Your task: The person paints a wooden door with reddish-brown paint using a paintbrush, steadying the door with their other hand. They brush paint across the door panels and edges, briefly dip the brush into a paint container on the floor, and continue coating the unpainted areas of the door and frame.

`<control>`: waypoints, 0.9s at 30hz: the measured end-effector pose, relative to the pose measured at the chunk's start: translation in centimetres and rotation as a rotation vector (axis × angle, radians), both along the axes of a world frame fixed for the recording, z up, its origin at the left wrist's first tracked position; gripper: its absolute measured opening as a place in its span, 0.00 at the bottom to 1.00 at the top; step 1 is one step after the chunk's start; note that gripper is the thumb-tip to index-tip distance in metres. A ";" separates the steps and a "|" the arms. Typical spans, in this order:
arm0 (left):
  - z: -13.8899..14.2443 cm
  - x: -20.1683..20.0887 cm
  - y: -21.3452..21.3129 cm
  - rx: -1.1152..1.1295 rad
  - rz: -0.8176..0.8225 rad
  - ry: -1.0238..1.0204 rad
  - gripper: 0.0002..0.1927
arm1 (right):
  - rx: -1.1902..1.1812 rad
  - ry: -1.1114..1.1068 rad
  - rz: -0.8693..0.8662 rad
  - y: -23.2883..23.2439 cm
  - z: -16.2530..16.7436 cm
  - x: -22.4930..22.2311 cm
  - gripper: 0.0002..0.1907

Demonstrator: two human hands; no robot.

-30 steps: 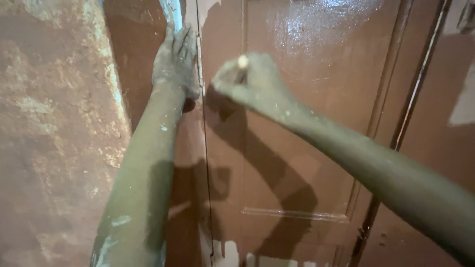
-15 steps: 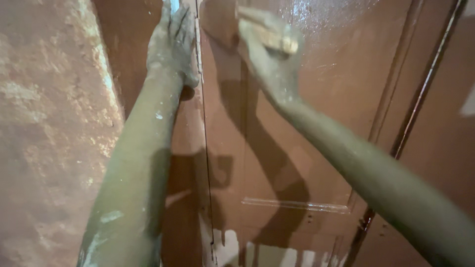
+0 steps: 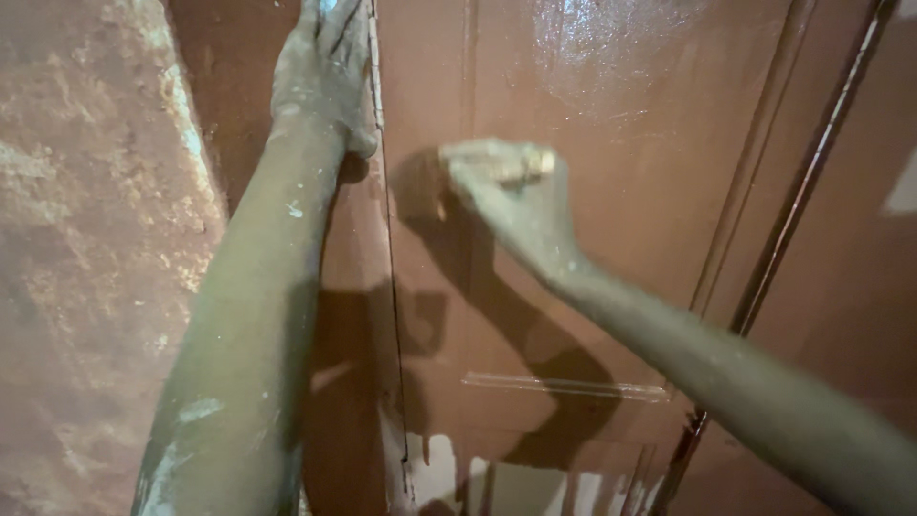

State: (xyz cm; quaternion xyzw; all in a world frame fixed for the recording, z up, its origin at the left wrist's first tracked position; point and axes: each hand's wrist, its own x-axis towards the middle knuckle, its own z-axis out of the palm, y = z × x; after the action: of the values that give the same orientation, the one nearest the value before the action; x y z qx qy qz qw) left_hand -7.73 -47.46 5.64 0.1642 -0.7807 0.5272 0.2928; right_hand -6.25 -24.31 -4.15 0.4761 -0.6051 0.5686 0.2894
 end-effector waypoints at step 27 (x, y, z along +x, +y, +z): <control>0.1 0.4 0.2 -0.062 -0.025 0.031 0.61 | -0.297 -0.018 0.272 -0.2 3.7 -1.0 0.11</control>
State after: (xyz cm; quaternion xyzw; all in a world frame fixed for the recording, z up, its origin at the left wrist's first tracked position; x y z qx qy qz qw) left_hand -7.37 -47.25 5.75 0.1533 -0.7612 0.5450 0.3162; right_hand -7.30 -24.54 -0.46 0.5005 -0.4470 0.6899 0.2715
